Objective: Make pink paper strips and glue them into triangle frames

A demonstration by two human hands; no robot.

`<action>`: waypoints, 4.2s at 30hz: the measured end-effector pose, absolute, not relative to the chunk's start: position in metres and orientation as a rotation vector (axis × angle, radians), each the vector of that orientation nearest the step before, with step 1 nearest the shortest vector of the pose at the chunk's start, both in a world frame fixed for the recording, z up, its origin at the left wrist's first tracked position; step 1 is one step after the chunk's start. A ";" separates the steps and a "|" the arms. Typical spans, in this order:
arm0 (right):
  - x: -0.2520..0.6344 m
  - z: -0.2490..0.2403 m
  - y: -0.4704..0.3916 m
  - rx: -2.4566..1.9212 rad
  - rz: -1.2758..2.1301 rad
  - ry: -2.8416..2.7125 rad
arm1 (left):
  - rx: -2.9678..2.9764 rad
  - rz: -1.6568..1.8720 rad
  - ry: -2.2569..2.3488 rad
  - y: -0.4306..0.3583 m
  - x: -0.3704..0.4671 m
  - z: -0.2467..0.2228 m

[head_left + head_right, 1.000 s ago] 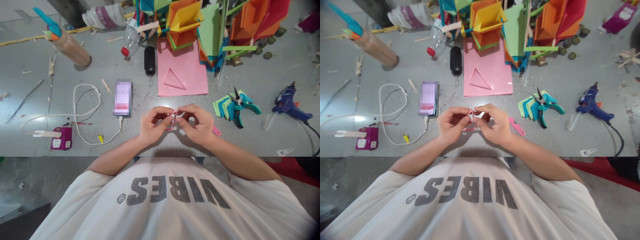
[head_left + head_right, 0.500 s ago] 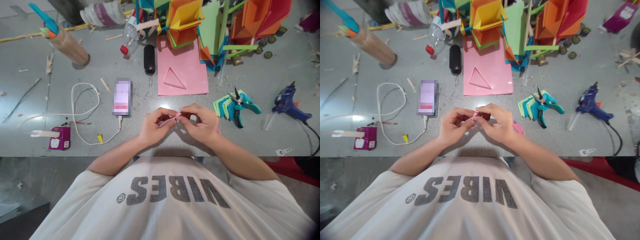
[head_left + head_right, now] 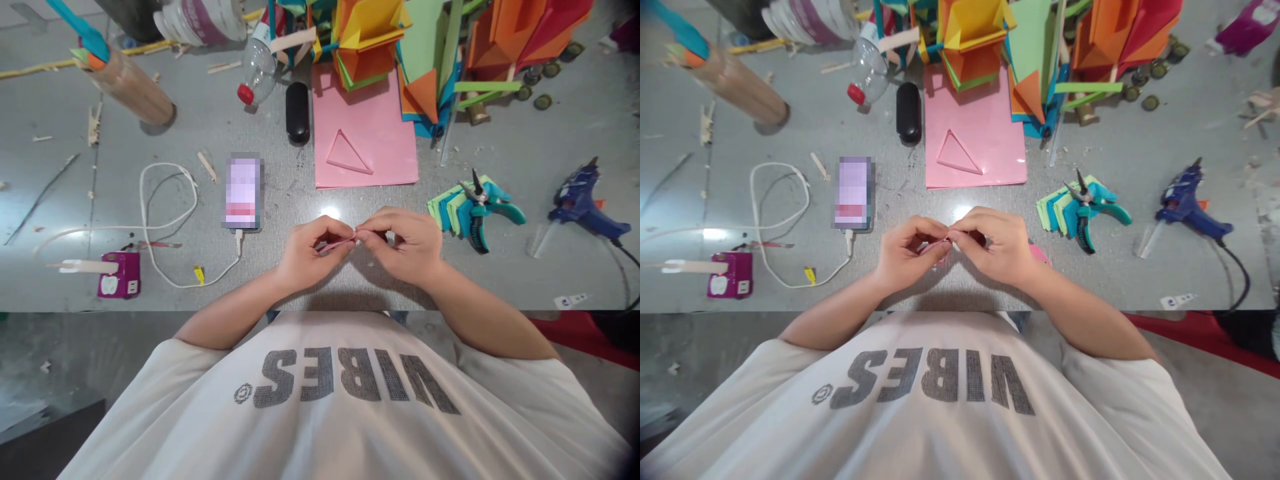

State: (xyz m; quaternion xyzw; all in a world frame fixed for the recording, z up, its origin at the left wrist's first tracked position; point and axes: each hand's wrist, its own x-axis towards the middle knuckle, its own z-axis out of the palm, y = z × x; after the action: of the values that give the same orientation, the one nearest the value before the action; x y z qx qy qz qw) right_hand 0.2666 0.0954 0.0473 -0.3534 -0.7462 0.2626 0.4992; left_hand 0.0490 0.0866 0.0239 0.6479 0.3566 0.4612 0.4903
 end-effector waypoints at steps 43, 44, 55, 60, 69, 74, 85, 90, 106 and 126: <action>0.259 0.025 0.098 -0.830 0.572 -1.814 | 0.889 0.883 0.689 0.101 0.052 0.029; 0.259 0.023 0.097 -0.862 0.561 -1.816 | 0.864 0.860 0.672 0.101 0.053 0.029; 0.262 0.023 0.095 -0.865 0.580 -1.833 | 0.598 0.661 0.637 0.105 0.051 0.023; 0.262 0.027 0.095 -0.923 0.604 -1.910 | 0.537 0.600 0.634 0.107 0.049 0.021; 0.273 0.023 0.108 -1.076 0.637 -1.802 | 0.458 0.582 0.597 0.106 0.054 0.027; 0.276 0.025 0.111 -1.066 0.675 -1.827 | 0.519 0.629 0.637 0.105 0.054 0.028; 0.266 0.024 0.102 -0.836 0.666 -1.825 | 0.640 0.571 0.654 0.103 0.049 0.026; 0.266 0.025 0.097 -0.823 0.521 -1.812 | 0.637 0.562 0.652 0.104 0.050 0.028; 0.276 0.028 0.107 -1.013 0.702 -1.591 | 0.701 0.645 0.650 0.098 0.054 0.038; 0.264 0.031 0.093 -0.624 0.337 -1.906 | 1.994 1.463 0.617 0.099 0.051 0.027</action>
State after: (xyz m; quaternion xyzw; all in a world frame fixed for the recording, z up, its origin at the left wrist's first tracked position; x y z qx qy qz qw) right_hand 0.2639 0.0931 0.0314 -0.2610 -0.7970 0.1409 0.5261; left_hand 0.0514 0.0990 0.0269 0.7480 0.2316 0.5491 0.2920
